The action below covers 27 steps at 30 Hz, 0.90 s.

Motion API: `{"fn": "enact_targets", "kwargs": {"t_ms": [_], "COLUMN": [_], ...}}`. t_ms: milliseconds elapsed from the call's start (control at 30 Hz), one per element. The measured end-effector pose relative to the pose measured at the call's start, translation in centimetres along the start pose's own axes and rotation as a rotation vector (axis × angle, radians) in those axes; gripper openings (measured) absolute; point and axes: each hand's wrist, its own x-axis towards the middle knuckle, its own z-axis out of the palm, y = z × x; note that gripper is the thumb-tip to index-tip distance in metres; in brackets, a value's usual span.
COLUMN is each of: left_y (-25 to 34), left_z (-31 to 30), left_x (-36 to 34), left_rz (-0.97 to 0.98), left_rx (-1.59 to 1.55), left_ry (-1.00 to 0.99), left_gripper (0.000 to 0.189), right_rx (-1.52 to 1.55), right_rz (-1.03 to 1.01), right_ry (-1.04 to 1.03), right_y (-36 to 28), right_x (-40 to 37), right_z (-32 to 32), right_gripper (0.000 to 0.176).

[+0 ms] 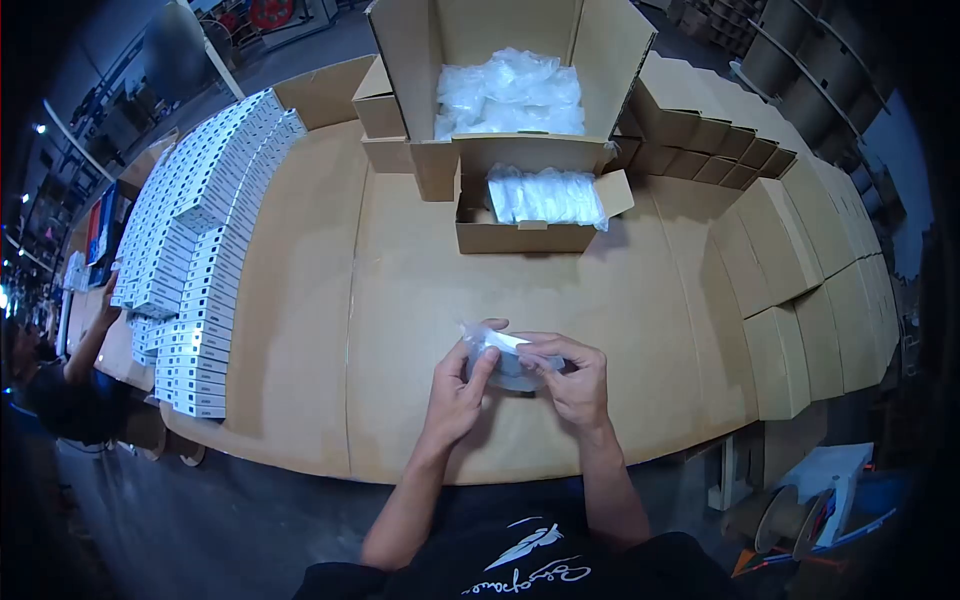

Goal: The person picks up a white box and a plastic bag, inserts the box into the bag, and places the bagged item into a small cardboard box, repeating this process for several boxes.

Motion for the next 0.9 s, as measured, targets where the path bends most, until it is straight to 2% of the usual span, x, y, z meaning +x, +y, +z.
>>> {"fn": "enact_targets", "kwargs": {"t_ms": [67,100,200,300,400,500,600,733,767,867,900], "left_y": [-0.4,0.1,-0.7,0.1,-0.8,-0.8,-0.8,-0.8,-1.0,-1.0,-0.9], "left_z": [0.2,0.1,-0.2,0.8,0.7,1.1,0.7,0.5,0.6,0.7,0.7], "left_x": [-0.1,-0.1,0.1,-0.1,0.0,0.0,0.2,0.4,0.4,0.4,0.4], "left_rz": [-0.029,0.047,0.087,0.213,0.216,0.135,0.137,0.146,0.144,0.149,0.15], "left_rx": [-0.104,0.064,0.108,0.285,0.217,0.147,0.145,0.141,0.137,0.147,0.152], "left_ry": [0.044,0.032,0.022,0.147,0.186,0.325,0.363,0.348,0.348,0.369,0.381], "left_gripper": [0.027,0.025,0.024,0.023,0.025,0.028,0.031,0.032,0.032,0.032,0.032], "right_rx": [-0.14,-0.149,-0.005,-0.018,-0.208,0.253,0.285,-0.008,0.059,0.302,0.232], "right_rz": [-0.121,-0.065,0.005,0.047,0.042,0.155,0.103,0.149,0.185,0.143,0.036], "right_ry": [-0.027,-0.028,-0.034,-0.038,-0.033,-0.036,-0.057,-0.096,-0.063,0.231,0.27], "right_y": [0.2,0.1,-0.5,-0.9,-2.6,-1.9,-1.2,0.7,1.0,0.5,-0.4], "right_x": [0.0,-0.2,-0.1,0.2,0.8,0.9,0.0,-0.7,-0.7,-0.2,0.0], "right_z": [-0.2,-0.5,-0.3,0.0,-0.1,0.2,0.2,0.0,0.0,0.9,1.2], "right_gripper": [0.018,0.016,0.013,0.011,0.016,0.026,0.032,0.036,0.03,0.019,0.014]}}
